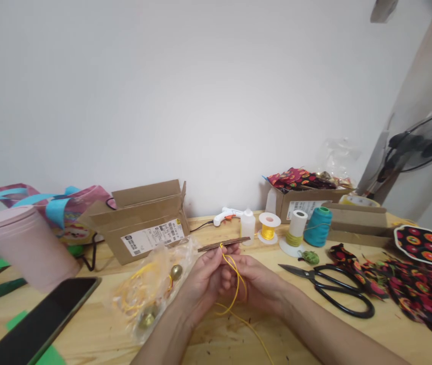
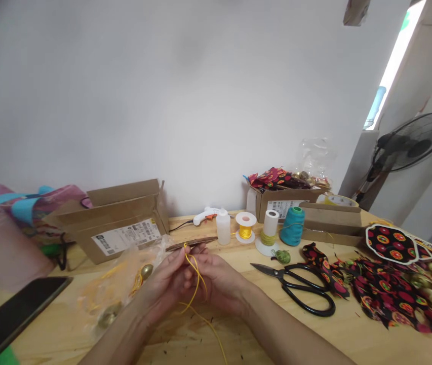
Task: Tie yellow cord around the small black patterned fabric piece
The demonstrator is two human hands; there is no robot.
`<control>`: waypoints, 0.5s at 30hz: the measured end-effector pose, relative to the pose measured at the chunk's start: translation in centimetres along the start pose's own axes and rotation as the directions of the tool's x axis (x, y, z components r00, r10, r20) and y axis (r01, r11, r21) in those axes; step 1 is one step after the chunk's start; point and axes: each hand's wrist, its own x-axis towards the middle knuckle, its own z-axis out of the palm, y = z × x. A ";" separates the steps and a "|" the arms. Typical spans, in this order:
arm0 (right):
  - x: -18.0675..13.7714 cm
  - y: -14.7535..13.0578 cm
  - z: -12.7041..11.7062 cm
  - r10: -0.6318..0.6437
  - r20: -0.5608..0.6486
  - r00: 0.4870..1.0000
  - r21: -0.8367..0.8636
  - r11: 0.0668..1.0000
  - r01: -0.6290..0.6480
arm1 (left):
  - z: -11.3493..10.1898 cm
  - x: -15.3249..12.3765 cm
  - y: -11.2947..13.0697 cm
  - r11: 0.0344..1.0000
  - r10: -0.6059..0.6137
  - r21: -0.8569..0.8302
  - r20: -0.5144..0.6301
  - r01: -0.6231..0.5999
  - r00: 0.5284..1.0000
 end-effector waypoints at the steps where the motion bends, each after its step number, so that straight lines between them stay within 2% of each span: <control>1: 0.0 -0.1 0.0 -0.009 -0.013 1.000 0.024 1.000 0.009 | 0.0 0.0 0.1 1.000 -0.011 -0.015 0.014 0.011 1.000; 5: -0.4 -0.7 -0.2 -0.006 -0.033 0.999 0.024 1.000 0.006 | -0.3 0.2 0.6 0.989 0.038 -0.144 0.045 -0.031 0.998; 8: -0.6 -1.3 -0.5 0.025 -0.063 0.998 -0.173 0.984 -0.035 | -0.9 0.5 1.2 0.951 0.044 -0.307 0.007 -0.040 0.999; 12: -1.6 -2.7 -0.3 0.016 -0.167 0.986 -0.523 0.846 -0.102 | -1.9 0.9 1.8 0.905 0.081 -0.417 -0.016 -0.081 0.997; 15: -3.6 -4.7 0.2 0.113 -0.205 0.972 -0.671 0.707 -0.223 | -2.5 1.1 2.0 0.891 0.133 -0.439 0.007 -0.117 0.991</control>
